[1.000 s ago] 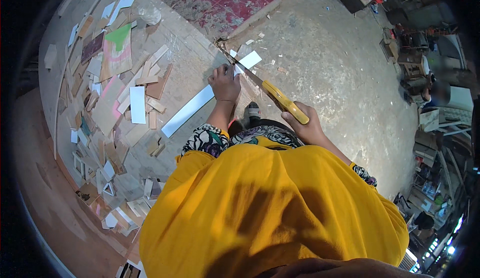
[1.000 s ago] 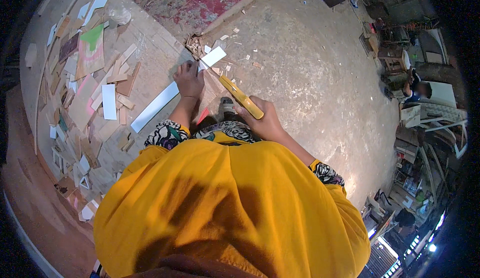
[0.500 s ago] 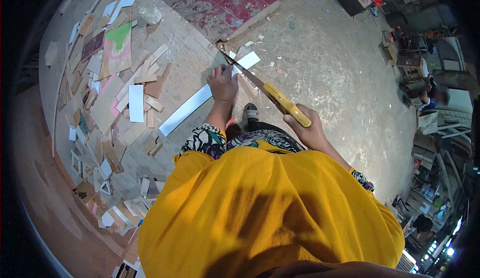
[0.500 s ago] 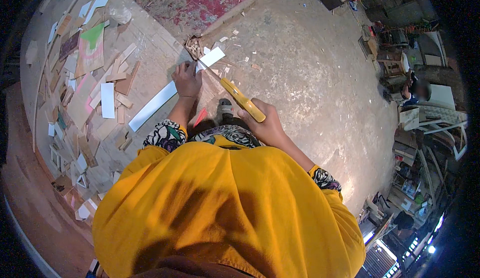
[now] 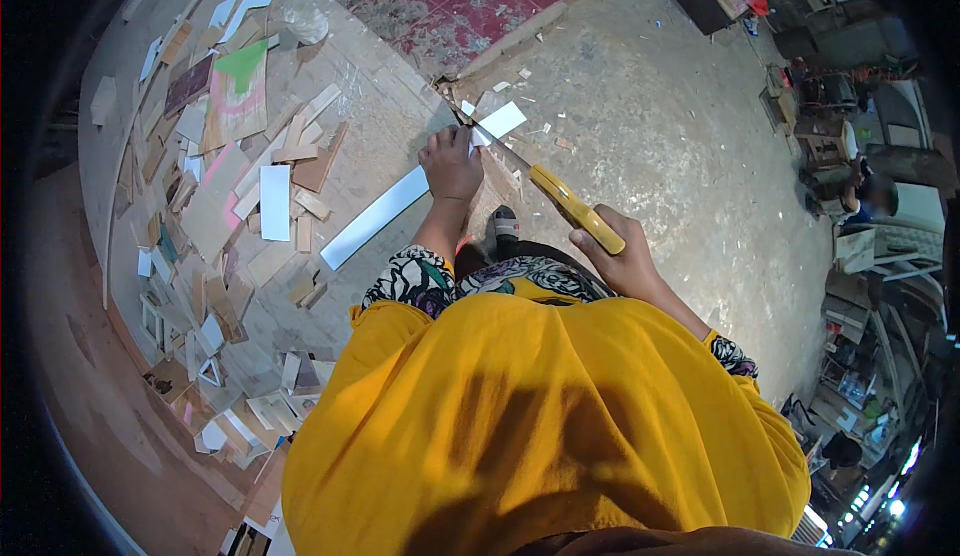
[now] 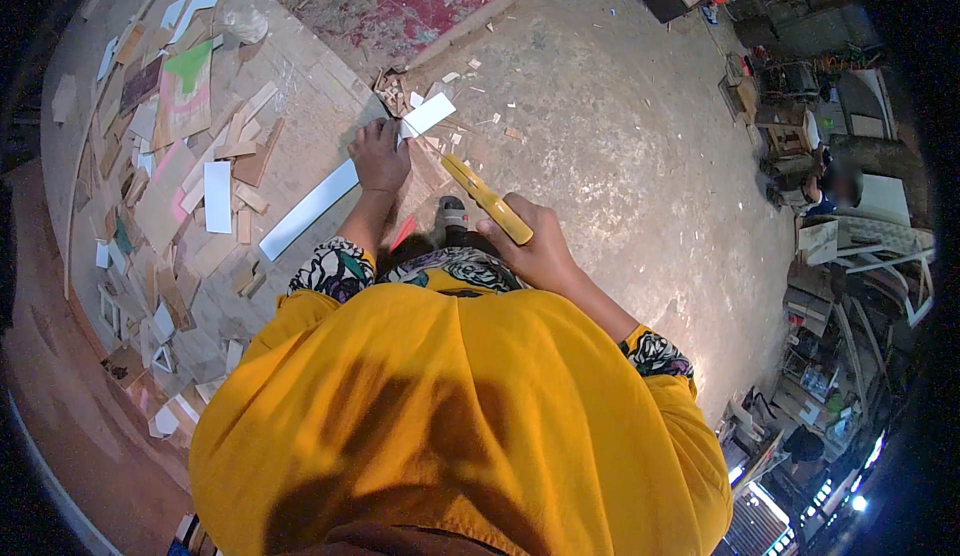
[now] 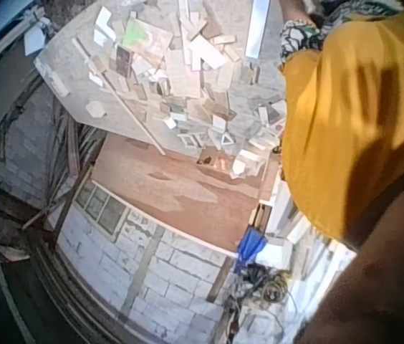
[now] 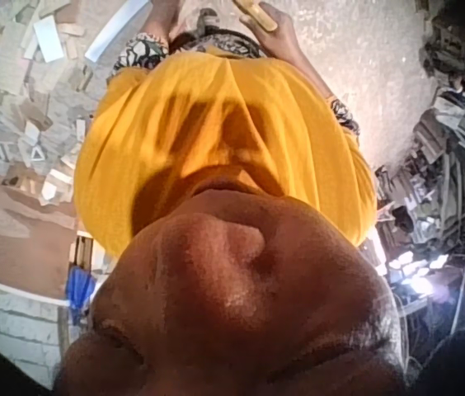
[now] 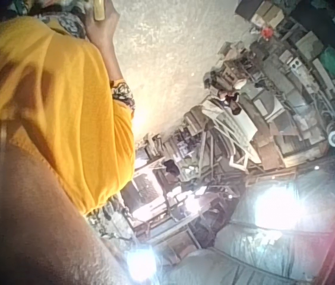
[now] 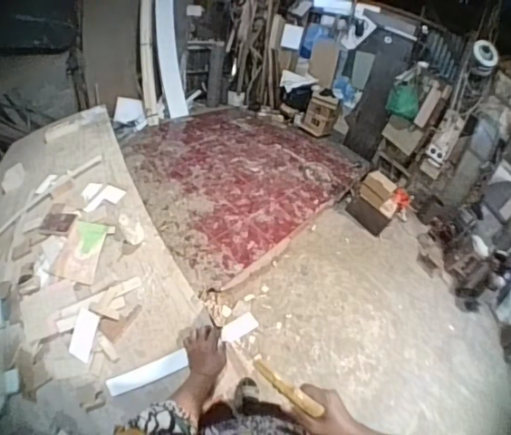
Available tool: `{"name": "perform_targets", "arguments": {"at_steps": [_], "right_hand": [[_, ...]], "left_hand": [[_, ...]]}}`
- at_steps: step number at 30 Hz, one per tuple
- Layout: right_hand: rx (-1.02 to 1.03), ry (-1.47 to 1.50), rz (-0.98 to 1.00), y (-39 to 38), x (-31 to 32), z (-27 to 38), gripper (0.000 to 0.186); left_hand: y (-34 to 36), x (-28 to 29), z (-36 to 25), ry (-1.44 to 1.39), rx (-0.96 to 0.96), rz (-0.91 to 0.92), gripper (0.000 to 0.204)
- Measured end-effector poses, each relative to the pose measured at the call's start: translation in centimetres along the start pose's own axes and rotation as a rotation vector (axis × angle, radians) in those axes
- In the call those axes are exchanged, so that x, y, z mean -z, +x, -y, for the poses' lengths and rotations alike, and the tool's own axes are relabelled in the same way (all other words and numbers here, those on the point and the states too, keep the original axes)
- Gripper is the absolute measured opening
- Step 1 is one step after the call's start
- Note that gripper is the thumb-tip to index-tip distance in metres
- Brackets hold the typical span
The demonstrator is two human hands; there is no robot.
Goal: The person is using a hand saw to cut through small scraps of wood on a workbench.
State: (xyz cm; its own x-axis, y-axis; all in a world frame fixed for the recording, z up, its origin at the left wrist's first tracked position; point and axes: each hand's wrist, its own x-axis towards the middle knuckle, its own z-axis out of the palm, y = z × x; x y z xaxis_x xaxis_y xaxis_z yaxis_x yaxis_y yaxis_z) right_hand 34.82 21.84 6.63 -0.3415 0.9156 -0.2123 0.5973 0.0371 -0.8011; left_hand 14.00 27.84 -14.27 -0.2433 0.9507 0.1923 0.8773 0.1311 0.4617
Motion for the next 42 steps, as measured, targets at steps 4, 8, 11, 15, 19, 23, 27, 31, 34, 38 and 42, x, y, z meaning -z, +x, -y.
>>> {"name": "perform_targets", "arguments": {"at_steps": [4, 8, 11, 15, 19, 23, 27, 31, 34, 38, 42], "right_hand": [[-0.067, 0.026, -0.091, 0.6, -1.0, -0.9, 0.025], [-0.101, 0.042, 0.036, 1.2, -1.8, -0.8, 0.024], [-0.098, 0.144, -0.029, 1.4, -1.3, -1.6, 0.023], [-0.045, 0.019, -0.008, 1.1, -0.9, -1.2, 0.024], [0.036, 0.016, -0.081, 1.1, -1.1, -1.5, 0.02], [-0.003, 0.025, -0.08, 1.3, -1.2, -2.0, 0.019], [0.015, 0.031, -0.072, 1.5, -1.5, -2.3, 0.019], [0.049, 0.031, -0.045, 1.7, -1.6, -2.1, 0.025], [0.023, 0.037, -0.034, 1.9, -1.6, -2.3, 0.026], [-0.022, 0.042, 0.013, 2.6, -1.0, -1.3, 0.027], [-0.049, 0.044, 0.011, 3.8, -0.4, -0.3, 0.027]], "left_hand": [[0.1, -0.3, 0.1, -0.028, 0.006, 0.053, 0.039], [0.2, -0.3, 0.0, -0.032, 0.002, 0.027, 0.038], [0.2, -0.3, 0.0, -0.052, 0.011, 0.001, 0.036], [0.4, -0.3, -0.2, -0.007, 0.026, 0.026, 0.037], [0.3, -0.6, -0.1, -0.017, 0.01, 0.009, 0.04], [0.5, -0.7, -0.2, -0.016, 0.034, 0.002, 0.041], [0.5, -0.5, -0.5, 0.003, 0.044, 0.0, 0.04], [0.6, -0.5, -0.5, -0.002, 0.012, 0.012, 0.039], [0.6, -0.5, -0.6, 0.002, 0.021, 0.026, 0.038], [0.5, -0.8, -0.4, -0.007, 0.012, 0.019, 0.037], [0.6, -0.9, -0.4, -0.035, 0.017, 0.033, 0.039]]}}
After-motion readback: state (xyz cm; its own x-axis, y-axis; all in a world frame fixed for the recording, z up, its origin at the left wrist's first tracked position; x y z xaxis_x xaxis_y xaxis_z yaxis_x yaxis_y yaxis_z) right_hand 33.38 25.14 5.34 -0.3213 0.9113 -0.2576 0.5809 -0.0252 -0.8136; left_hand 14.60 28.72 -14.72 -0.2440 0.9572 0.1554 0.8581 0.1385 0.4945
